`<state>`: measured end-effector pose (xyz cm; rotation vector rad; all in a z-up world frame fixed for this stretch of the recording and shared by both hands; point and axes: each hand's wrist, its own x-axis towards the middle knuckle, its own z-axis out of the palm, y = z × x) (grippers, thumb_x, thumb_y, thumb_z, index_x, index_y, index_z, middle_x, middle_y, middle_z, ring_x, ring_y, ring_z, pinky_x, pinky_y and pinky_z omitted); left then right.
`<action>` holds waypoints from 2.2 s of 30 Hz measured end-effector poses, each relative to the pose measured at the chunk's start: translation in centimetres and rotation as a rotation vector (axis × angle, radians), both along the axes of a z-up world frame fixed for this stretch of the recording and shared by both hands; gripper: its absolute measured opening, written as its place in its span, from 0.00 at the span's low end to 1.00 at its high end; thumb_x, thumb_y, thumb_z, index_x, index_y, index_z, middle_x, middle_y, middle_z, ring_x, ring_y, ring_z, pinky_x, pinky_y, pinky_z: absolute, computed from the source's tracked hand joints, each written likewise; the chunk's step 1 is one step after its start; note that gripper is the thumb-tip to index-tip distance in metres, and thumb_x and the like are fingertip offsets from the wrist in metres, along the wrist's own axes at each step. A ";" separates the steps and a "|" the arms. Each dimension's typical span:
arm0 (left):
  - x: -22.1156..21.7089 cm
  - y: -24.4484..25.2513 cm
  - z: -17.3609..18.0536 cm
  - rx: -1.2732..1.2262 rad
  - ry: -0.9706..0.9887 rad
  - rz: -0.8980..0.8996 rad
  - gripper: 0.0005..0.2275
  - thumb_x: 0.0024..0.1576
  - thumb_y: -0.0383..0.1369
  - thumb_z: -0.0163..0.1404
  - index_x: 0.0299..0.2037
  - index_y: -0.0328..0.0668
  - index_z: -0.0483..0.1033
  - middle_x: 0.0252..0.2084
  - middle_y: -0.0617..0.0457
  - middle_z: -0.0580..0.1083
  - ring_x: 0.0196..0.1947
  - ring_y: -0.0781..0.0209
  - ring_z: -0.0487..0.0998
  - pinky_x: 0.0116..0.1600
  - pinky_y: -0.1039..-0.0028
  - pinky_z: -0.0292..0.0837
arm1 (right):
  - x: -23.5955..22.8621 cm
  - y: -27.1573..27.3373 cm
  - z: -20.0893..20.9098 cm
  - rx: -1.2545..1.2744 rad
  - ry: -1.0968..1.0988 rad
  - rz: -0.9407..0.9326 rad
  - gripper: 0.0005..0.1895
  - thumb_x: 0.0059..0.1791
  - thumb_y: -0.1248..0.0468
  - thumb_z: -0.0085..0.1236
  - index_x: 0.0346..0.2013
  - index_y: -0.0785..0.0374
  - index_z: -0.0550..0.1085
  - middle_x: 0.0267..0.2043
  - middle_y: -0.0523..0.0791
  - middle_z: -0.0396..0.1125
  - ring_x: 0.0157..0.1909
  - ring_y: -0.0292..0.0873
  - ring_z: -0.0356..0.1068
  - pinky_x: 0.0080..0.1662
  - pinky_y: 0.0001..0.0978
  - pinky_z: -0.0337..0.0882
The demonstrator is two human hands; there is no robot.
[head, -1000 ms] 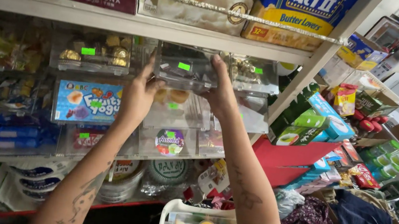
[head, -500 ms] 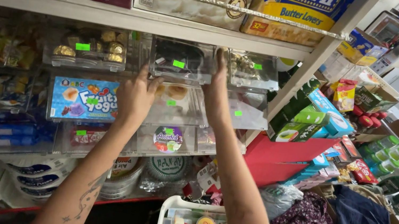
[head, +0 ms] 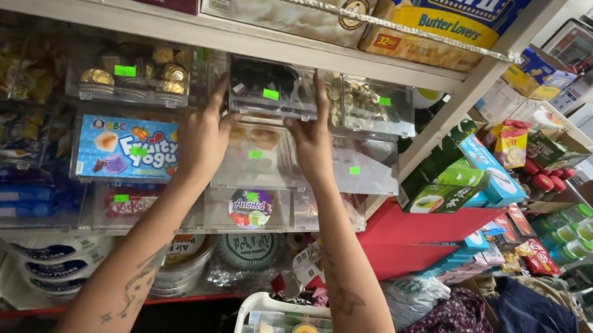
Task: Transferring individual candy and snack items from a plastic basket onto grocery store shelves.
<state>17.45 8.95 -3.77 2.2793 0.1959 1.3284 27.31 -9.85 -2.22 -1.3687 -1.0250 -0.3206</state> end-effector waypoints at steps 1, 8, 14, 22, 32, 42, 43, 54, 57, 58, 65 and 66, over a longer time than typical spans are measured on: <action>0.0 0.2 0.2 0.000 -0.002 0.004 0.33 0.56 0.34 0.59 0.74 0.54 0.62 0.31 0.36 0.78 0.31 0.35 0.80 0.39 0.51 0.74 | 0.2 0.0 0.0 0.000 -0.002 0.004 0.50 0.52 0.82 0.54 0.81 0.53 0.42 0.85 0.44 0.36 0.73 0.35 0.57 0.62 0.25 0.69; -0.8 0.0 -0.2 0.168 -0.156 0.029 0.32 0.55 0.36 0.61 0.71 0.48 0.64 0.37 0.36 0.79 0.34 0.35 0.80 0.43 0.54 0.74 | -1.9 -1.3 0.4 -0.073 -0.007 -0.174 0.46 0.50 0.81 0.57 0.78 0.55 0.49 0.82 0.47 0.47 0.63 0.37 0.54 0.52 0.24 0.68; -2.8 -1.2 1.6 -0.025 0.119 -0.052 0.28 0.60 0.35 0.58 0.71 0.43 0.66 0.36 0.33 0.79 0.37 0.35 0.80 0.49 0.53 0.75 | -2.2 -1.7 0.2 -0.075 -0.094 -0.222 0.43 0.52 0.79 0.58 0.78 0.57 0.52 0.81 0.50 0.51 0.66 0.37 0.61 0.52 0.25 0.69; -6.2 -2.7 -2.3 0.192 -0.070 -0.004 0.27 0.60 0.30 0.58 0.70 0.33 0.65 0.65 0.35 0.71 0.61 0.37 0.73 0.64 0.56 0.70 | -5.1 -3.3 -3.2 -0.161 -0.021 -0.373 0.41 0.57 0.69 0.55 0.80 0.56 0.47 0.59 0.54 0.71 0.61 0.46 0.74 0.58 0.32 0.73; -10.6 -5.5 -1.8 0.232 0.211 0.228 0.24 0.57 0.38 0.61 0.62 0.39 0.71 0.58 0.46 0.70 0.58 0.44 0.66 0.59 0.52 0.61 | -7.6 -4.8 -5.0 -0.452 -0.259 -0.682 0.30 0.48 0.69 0.59 0.65 0.62 0.66 0.67 0.56 0.61 0.67 0.63 0.57 0.67 0.50 0.60; -6.4 -3.2 -6.6 -0.074 0.162 0.057 0.33 0.53 0.46 0.64 0.65 0.37 0.69 0.60 0.32 0.63 0.56 0.34 0.57 0.59 0.34 0.52 | -7.5 -6.1 -4.0 -0.139 0.395 -0.207 0.28 0.49 0.69 0.60 0.65 0.57 0.71 0.64 0.47 0.67 0.62 0.45 0.66 0.57 0.37 0.73; -6.6 -2.9 -6.5 -0.070 0.154 0.057 0.33 0.53 0.46 0.64 0.65 0.37 0.69 0.60 0.32 0.63 0.56 0.34 0.57 0.59 0.34 0.52 | -7.6 -6.4 -3.9 -0.133 0.388 -0.208 0.28 0.49 0.69 0.60 0.65 0.57 0.71 0.64 0.47 0.67 0.62 0.45 0.66 0.57 0.37 0.73; -13.5 -3.8 -3.0 -1.170 0.085 -0.805 0.17 0.69 0.43 0.40 0.64 0.46 0.61 0.50 0.51 0.69 0.41 0.59 0.78 0.43 0.72 0.73 | -11.9 -11.1 -3.9 0.294 0.675 0.110 0.26 0.57 0.60 0.50 0.68 0.65 0.65 0.69 0.48 0.65 0.57 0.45 0.66 0.56 0.39 0.67; -16.7 -4.7 -2.3 -1.384 0.077 -1.071 0.17 0.66 0.42 0.39 0.60 0.43 0.58 0.51 0.44 0.74 0.45 0.54 0.84 0.46 0.69 0.81 | -15.0 -12.6 -3.7 0.365 0.743 0.247 0.26 0.57 0.57 0.48 0.68 0.66 0.63 0.66 0.52 0.64 0.57 0.53 0.72 0.57 0.46 0.73; -17.0 -4.9 -3.2 -1.396 0.086 -1.066 0.17 0.66 0.42 0.39 0.60 0.43 0.58 0.51 0.44 0.74 0.45 0.54 0.84 0.46 0.69 0.81 | -15.6 -13.1 -4.4 0.363 0.755 0.240 0.26 0.57 0.57 0.48 0.68 0.66 0.63 0.66 0.52 0.64 0.57 0.53 0.72 0.57 0.46 0.73; -15.8 -5.1 -12.6 -1.118 0.182 -0.787 0.21 0.60 0.21 0.46 0.61 0.42 0.53 0.51 0.42 0.76 0.42 0.55 0.83 0.41 0.74 0.79 | -15.9 -14.9 -11.4 0.215 0.790 0.185 0.29 0.53 0.68 0.53 0.69 0.65 0.61 0.69 0.50 0.61 0.60 0.49 0.70 0.57 0.45 0.74; -15.7 -5.3 -13.8 -1.076 0.165 -0.734 0.20 0.61 0.20 0.47 0.60 0.40 0.54 0.50 0.41 0.75 0.40 0.55 0.82 0.40 0.73 0.78 | -16.0 -15.3 -12.7 0.187 0.784 0.162 0.29 0.53 0.69 0.53 0.70 0.66 0.61 0.69 0.50 0.61 0.61 0.47 0.69 0.59 0.44 0.74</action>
